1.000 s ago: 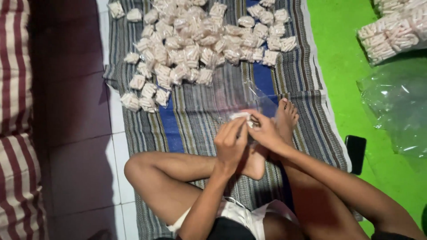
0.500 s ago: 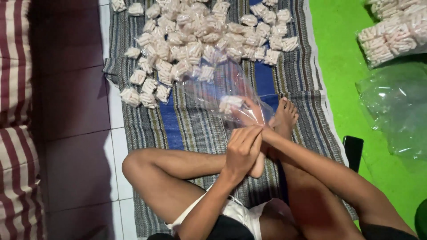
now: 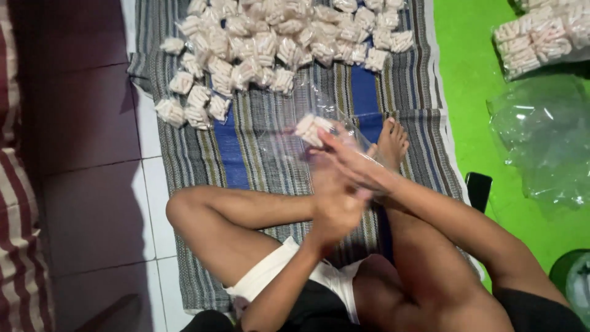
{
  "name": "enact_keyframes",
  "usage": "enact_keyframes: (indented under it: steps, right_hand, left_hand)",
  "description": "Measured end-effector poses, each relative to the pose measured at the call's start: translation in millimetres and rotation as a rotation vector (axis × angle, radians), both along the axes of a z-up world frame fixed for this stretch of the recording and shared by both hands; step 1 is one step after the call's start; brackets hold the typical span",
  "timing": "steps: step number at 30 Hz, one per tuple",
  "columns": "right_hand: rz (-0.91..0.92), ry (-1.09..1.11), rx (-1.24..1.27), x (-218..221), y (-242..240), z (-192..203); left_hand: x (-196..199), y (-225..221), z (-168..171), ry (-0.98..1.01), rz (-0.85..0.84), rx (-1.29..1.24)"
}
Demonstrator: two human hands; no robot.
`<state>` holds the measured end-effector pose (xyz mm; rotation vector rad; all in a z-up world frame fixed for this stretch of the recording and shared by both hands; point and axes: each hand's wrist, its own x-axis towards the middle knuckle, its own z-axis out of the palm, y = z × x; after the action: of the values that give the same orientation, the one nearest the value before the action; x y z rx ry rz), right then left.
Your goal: A person sitting on the floor manually fills plastic bags with crackers from a large pile.
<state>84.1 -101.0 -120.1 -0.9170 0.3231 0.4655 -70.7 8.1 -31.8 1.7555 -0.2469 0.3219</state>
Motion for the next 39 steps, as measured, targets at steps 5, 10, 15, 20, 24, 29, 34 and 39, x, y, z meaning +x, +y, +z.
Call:
enact_keyframes:
  steps: [5, 10, 15, 20, 24, 29, 34, 39]
  right_hand:
    - [0.094, -0.003, -0.057, -1.0, -3.7, 43.0]
    - [0.303, -0.228, -0.262, -11.7, 2.2, 31.4]
    - [0.259, -0.315, -0.439, -13.4, 9.0, 59.1]
    - [0.306, -0.807, -0.776, 2.0, -3.1, 50.6]
    - [0.258, -0.81, -0.766, 4.9, -9.6, 52.1]
    - [0.293, -0.99, -0.847, 14.9, -21.3, 39.8]
    - [0.326, -0.985, -0.781, 2.9, -6.5, 51.4]
    - [0.639, -0.827, -0.648, -16.4, 0.2, 59.3]
  left_hand:
    - [43.9, 75.6, -57.1, 0.324, 0.649, -0.218]
    - [94.3, 113.9, -54.9, 0.59, 0.05, -1.141]
    - [108.9, 95.6, -40.1, 0.554, 0.019, -1.09]
    - [109.6, 81.5, -40.6, 0.551, 0.069, -1.072]
    - [105.2, 56.3, -31.4, 0.641, 0.203, -1.04]
    - [104.2, 47.3, -47.4, 0.695, 0.229, -1.068]
    - [108.2, 61.0, -85.7, 0.694, 0.238, -1.111]
    - [127.5, 129.0, -165.6, 0.631, 0.42, -1.203]
